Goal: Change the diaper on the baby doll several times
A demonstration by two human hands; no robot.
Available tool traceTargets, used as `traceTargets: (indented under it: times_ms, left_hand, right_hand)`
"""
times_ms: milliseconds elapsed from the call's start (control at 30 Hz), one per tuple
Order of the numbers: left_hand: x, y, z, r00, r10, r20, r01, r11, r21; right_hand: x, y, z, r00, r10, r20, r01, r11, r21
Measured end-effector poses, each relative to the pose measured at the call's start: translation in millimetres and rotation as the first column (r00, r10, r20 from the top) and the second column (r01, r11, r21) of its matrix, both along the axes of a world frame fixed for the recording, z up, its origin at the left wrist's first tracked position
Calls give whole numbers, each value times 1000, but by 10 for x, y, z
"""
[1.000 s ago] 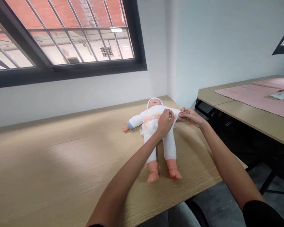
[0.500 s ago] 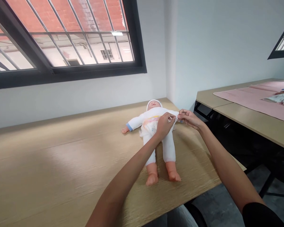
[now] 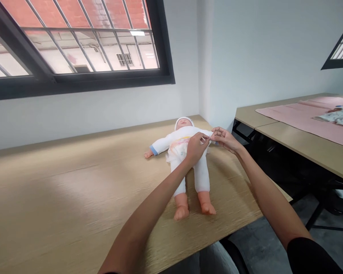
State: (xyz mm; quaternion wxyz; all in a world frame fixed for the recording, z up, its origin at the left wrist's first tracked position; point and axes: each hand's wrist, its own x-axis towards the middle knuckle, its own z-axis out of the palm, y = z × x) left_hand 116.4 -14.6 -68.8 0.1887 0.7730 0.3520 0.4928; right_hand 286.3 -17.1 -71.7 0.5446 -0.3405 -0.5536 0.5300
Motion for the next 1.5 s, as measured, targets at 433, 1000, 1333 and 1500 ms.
traceTargets:
  times_ms: [433, 1000, 1333, 1500]
  left_hand:
    - [-1, -74, 56, 998, -14, 63, 18, 998, -64]
    - [-7, -17, 32, 1000, 15, 18, -13, 997, -80]
    - [18, 21, -7, 999, 45, -19, -46, 997, -56]
    - [14, 35, -18, 999, 52, 16, -50, 997, -64]
  right_hand:
    - [-27, -29, 44, 995, -70, 76, 68, 997, 33]
    - [-16, 13, 1, 997, -41, 57, 41, 999, 8]
    - [-22, -10, 18, 999, -31, 37, 31, 999, -5]
    - [-10, 7, 6, 998, -47, 49, 47, 999, -8]
